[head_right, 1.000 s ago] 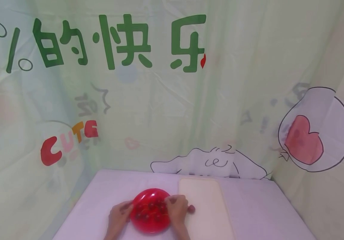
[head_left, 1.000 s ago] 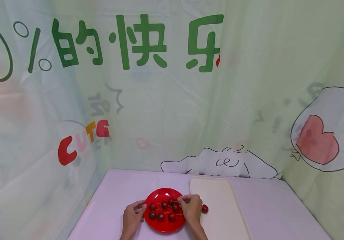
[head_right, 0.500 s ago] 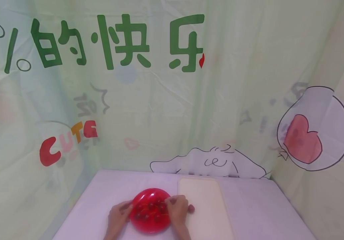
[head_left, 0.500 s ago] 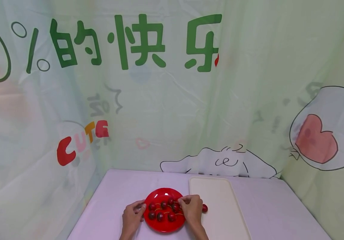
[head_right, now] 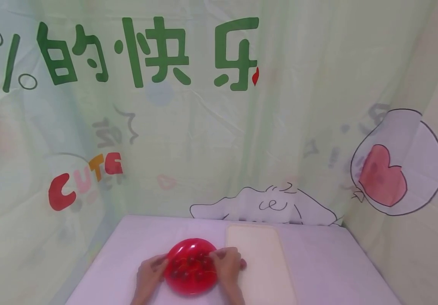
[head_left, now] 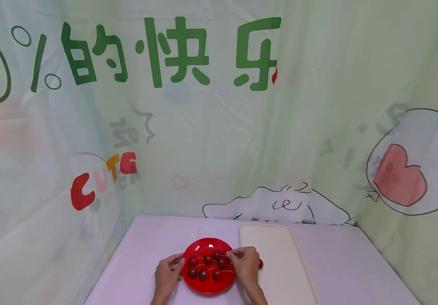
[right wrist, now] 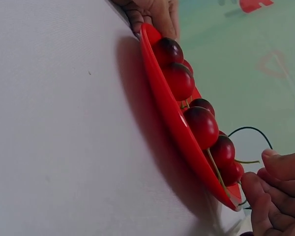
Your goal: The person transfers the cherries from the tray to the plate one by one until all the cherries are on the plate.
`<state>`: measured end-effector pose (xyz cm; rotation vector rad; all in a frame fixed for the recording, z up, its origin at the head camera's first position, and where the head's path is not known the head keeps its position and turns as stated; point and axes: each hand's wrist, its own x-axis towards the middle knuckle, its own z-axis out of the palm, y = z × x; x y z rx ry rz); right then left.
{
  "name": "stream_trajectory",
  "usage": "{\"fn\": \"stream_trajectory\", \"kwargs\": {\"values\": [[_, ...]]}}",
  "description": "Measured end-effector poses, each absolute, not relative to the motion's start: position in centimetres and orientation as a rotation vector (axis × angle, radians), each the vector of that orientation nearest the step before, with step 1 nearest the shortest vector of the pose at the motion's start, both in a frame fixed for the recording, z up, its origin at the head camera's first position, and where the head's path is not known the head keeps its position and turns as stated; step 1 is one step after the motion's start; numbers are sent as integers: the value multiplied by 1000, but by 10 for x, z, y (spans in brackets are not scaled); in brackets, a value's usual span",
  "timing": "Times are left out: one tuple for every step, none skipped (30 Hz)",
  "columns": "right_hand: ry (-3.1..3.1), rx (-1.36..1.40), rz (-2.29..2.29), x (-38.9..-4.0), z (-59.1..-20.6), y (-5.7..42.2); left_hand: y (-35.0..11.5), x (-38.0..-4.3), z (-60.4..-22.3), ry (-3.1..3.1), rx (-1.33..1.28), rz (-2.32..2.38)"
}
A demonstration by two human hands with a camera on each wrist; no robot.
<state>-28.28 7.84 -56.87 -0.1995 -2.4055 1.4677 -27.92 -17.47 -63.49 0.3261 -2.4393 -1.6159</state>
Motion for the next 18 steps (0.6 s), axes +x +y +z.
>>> {"fn": "stream_trajectory", "kwargs": {"values": [[-2402,-196,1465,-282,-567,80,-175,-279,-635,-2438,330,-1616],[-2399,-195,1463,-280,-565,81,-175,-280,-636,-2440,328,-1610],[-2397,-190,1466,-279,-564,83,-175,-280,-637,-2441,329,-1607],[-2395,-188,1476,-277,-562,85,-175,-280,-637,-2443,328,-1602],[-2391,-182,1490,-276,-560,87,-176,-280,-638,-2443,333,-1599],[-2389,-176,1497,-275,-558,89,-176,-280,-639,-2444,331,-1593],[-2387,-170,1509,-274,-556,91,-176,-280,-639,-2443,326,-1592],[-2384,-163,1518,-273,-555,94,-177,-281,-639,-2444,317,-1590],[-2380,-155,1531,-273,-553,97,-177,-281,-639,-2442,313,-1593],[-2375,-149,1536,-272,-551,99,-177,-281,-639,-2443,311,-1589],[-2367,-147,1541,-272,-549,102,-177,-281,-639,-2443,313,-1590],[-2364,-146,1538,-272,-547,105,-177,-281,-639,-2444,313,-1591],[-2357,-151,1547,-272,-545,108,-177,-280,-638,-2444,315,-1600],[-2349,-153,1548,-272,-543,111,-176,-280,-637,-2444,312,-1602],[-2345,-158,1546,-272,-541,113,-176,-279,-637,-2445,314,-1603],[-2342,-159,1536,-273,-540,116,-176,-279,-637,-2446,315,-1603],[-2340,-162,1530,-274,-539,119,-175,-279,-637,-2443,315,-1612],[-2339,-164,1517,-275,-538,122,-175,-279,-637,-2442,312,-1617]]}}
